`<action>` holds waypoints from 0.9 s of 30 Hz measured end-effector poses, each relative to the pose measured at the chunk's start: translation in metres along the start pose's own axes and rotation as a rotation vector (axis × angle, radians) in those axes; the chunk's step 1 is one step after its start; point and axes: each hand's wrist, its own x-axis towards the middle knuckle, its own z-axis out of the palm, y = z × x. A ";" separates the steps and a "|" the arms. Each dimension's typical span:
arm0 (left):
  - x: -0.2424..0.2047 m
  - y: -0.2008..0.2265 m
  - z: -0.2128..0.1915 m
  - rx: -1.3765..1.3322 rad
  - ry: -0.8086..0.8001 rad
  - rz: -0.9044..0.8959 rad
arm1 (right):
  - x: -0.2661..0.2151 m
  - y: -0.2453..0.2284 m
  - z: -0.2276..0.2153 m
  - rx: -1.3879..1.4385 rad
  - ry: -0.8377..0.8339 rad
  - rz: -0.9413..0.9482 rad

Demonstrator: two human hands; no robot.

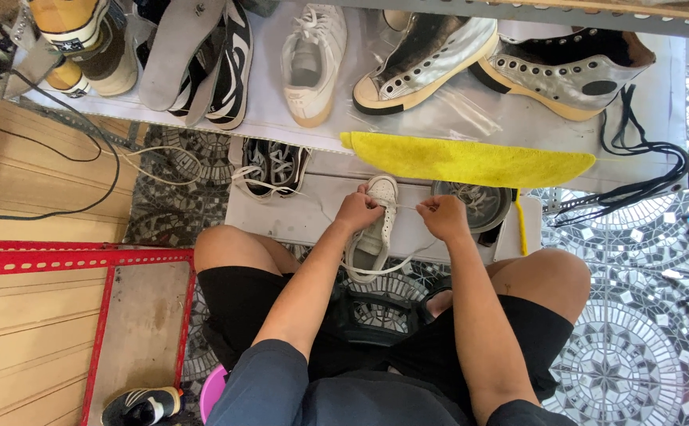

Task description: The person threads a white shoelace through the eyelets of a white sneaker. They pull the lace through the holes, adjust the tension, and tie a knot to secure the laces.

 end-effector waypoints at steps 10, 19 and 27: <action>0.000 0.005 -0.005 0.033 -0.012 0.010 | -0.012 -0.013 -0.058 -0.172 -0.195 -0.033; -0.001 0.006 -0.010 0.014 -0.053 -0.013 | -0.065 -0.077 -0.146 -0.361 -0.515 0.009; 0.002 0.003 -0.007 0.025 -0.055 -0.024 | -0.108 -0.094 -0.199 -0.135 -0.392 0.321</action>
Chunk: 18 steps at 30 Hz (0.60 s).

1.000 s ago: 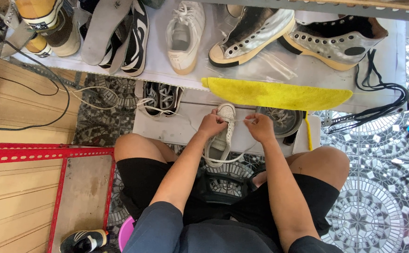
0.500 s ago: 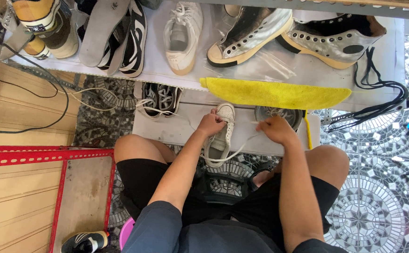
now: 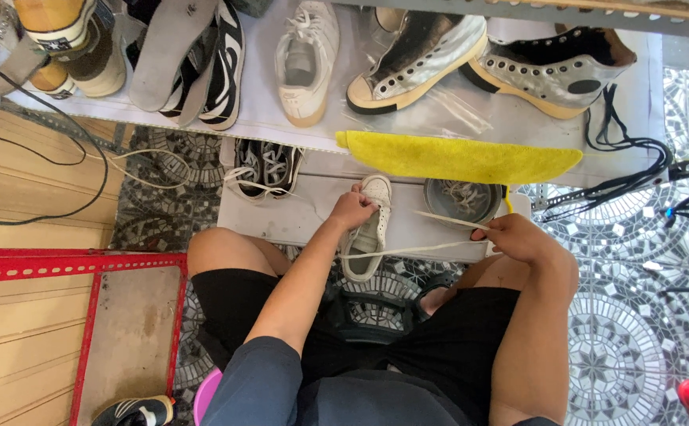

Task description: The person threads a white shoelace through the eyelets of a white sneaker. They pull the lace through the holes, adjust the tension, and tie a knot to secure the laces.

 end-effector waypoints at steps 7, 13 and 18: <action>-0.002 -0.004 0.000 0.176 0.049 -0.026 | 0.041 0.063 0.009 0.403 0.058 -0.063; -0.078 0.040 -0.044 0.226 0.153 0.181 | 0.041 0.070 0.015 0.628 0.096 -0.131; -0.131 0.041 -0.026 0.376 -0.095 0.301 | 0.067 0.092 0.022 0.757 -0.004 -0.218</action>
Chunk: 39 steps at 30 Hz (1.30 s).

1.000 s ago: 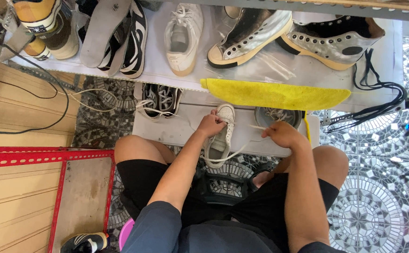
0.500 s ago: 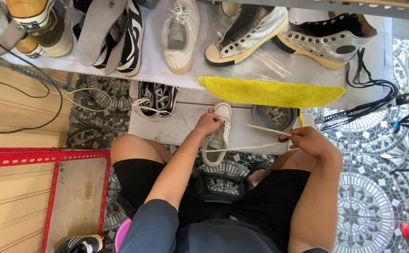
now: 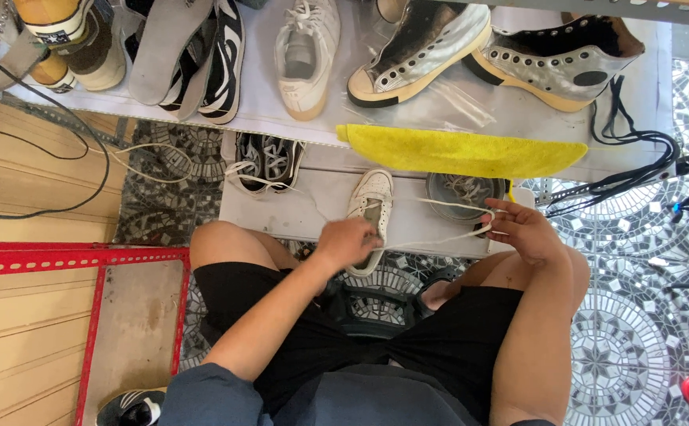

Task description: The person threads a white shoelace through the eyelets of a white sneaker. They pull the lace through the holes, adjust the tension, and tie a knot to secure the laces.

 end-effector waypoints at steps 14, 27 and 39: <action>-0.039 0.011 -0.045 -0.008 -0.129 -0.068 | 0.024 0.030 -0.004 0.382 -0.127 -0.244; -0.098 0.042 -0.176 -0.564 0.320 0.354 | 0.027 0.011 0.077 -0.159 0.206 -0.570; -0.090 0.118 -0.192 -0.485 0.028 0.409 | -0.096 -0.145 0.203 -0.085 -0.484 -0.840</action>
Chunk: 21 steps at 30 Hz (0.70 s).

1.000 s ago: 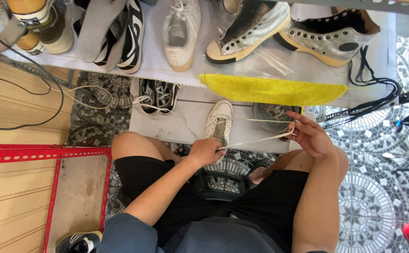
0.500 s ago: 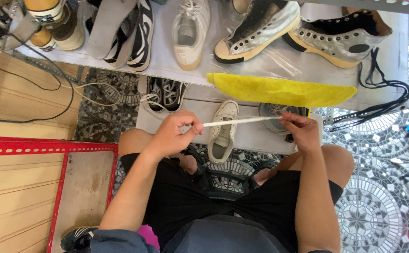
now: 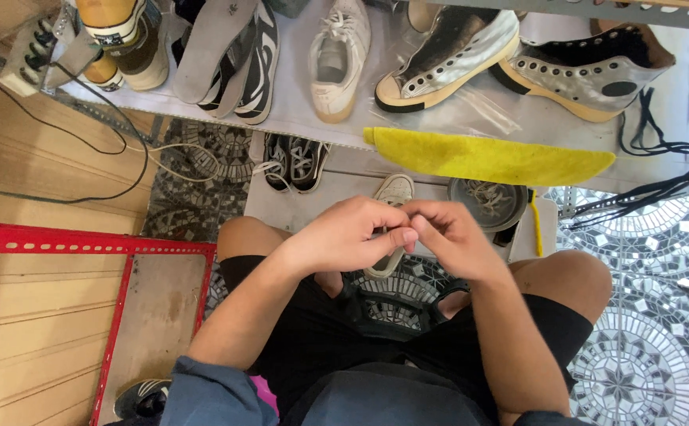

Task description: The person threads a white shoelace through the eyelets of a white sneaker. They pull the lace through the holes, adjust the tension, and tie a knot to secure the laces.

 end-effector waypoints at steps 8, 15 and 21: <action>-0.005 -0.016 -0.010 -0.056 0.049 0.018 | -0.016 -0.063 -0.042 -0.087 -0.083 -0.098; -0.012 -0.034 -0.018 -0.147 -0.026 0.183 | -0.051 -0.100 -0.053 -0.145 0.072 -0.122; -0.019 -0.034 -0.026 -0.210 -0.124 0.001 | -0.059 -0.102 -0.059 -0.131 0.156 -0.077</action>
